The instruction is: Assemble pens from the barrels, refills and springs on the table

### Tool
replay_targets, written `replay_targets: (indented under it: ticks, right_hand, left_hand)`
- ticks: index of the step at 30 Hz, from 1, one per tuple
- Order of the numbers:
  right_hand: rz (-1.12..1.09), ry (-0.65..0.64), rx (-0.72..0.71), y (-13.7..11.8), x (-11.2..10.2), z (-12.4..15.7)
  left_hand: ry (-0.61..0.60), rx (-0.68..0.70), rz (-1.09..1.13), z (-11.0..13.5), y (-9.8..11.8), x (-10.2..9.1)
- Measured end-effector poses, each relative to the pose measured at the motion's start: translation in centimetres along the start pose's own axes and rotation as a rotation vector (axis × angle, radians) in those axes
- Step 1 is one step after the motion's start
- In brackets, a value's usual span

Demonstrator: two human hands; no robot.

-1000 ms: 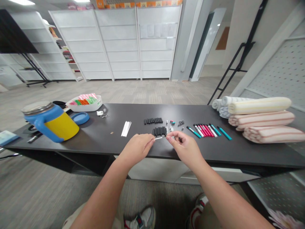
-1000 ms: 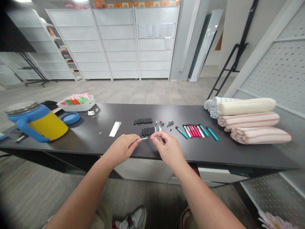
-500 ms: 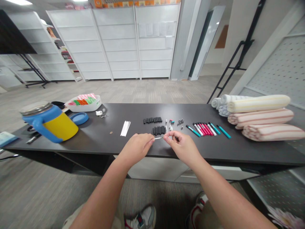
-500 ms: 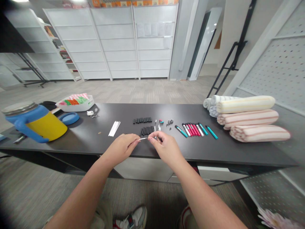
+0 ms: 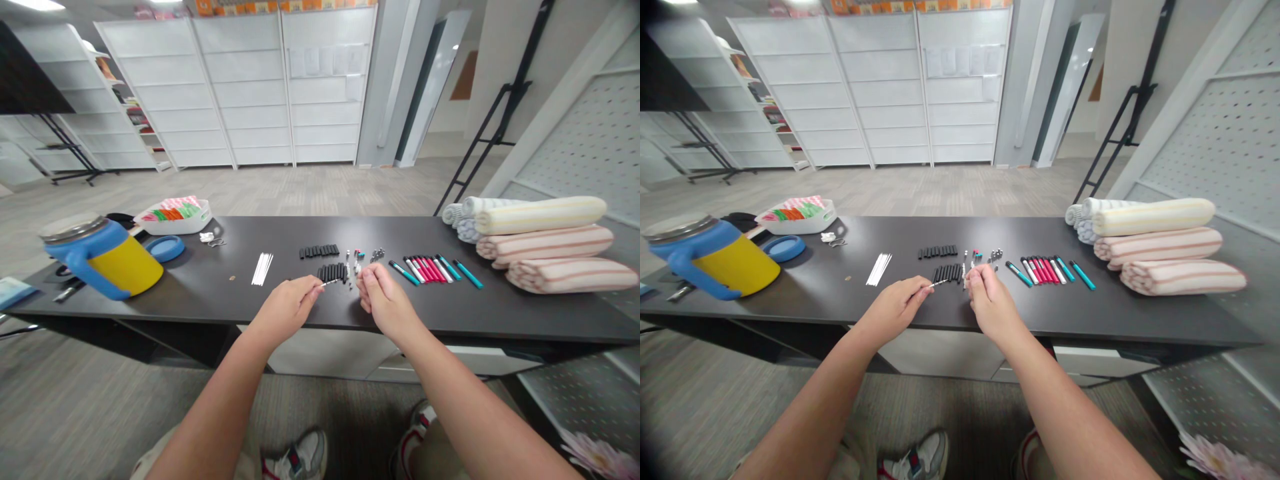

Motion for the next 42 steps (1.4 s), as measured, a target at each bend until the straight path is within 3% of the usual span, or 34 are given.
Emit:
replay_targets:
  ticks: [5,10,17,35,42]
  right_hand:
    - [0.052,0.103,-0.085,-1.3,-1.5,-0.1]
    - [-0.105,0.164,0.056,0.4,-2.1,0.2]
    - [-0.226,0.123,0.064,0.4,-1.4,0.1]
    - [-0.151,0.076,0.038,0.4,-0.9,0.2]
    - [-0.012,0.005,0.014,-0.3,-0.3,0.3]
  left_hand:
    - [0.007,-0.001,-0.003,-0.2,0.0,0.0]
    - [-0.002,-0.022,0.045,-0.1,-0.1,-0.1]
    - [0.034,-0.1,0.143,0.1,-1.0,-0.9]
    - [0.006,0.01,0.074,-0.3,0.2,-0.4]
    - [0.019,0.07,0.043,-0.1,0.3,-0.2]
Point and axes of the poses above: each hand's wrist, its own z-axis away from the middle knuckle, its own x-axis out of the palm, y = z × x, the point moved 10 cm from there along -z, towards the middle knuckle, and after that the axes turned 7 degrees about -x, right-handed, at the moved point
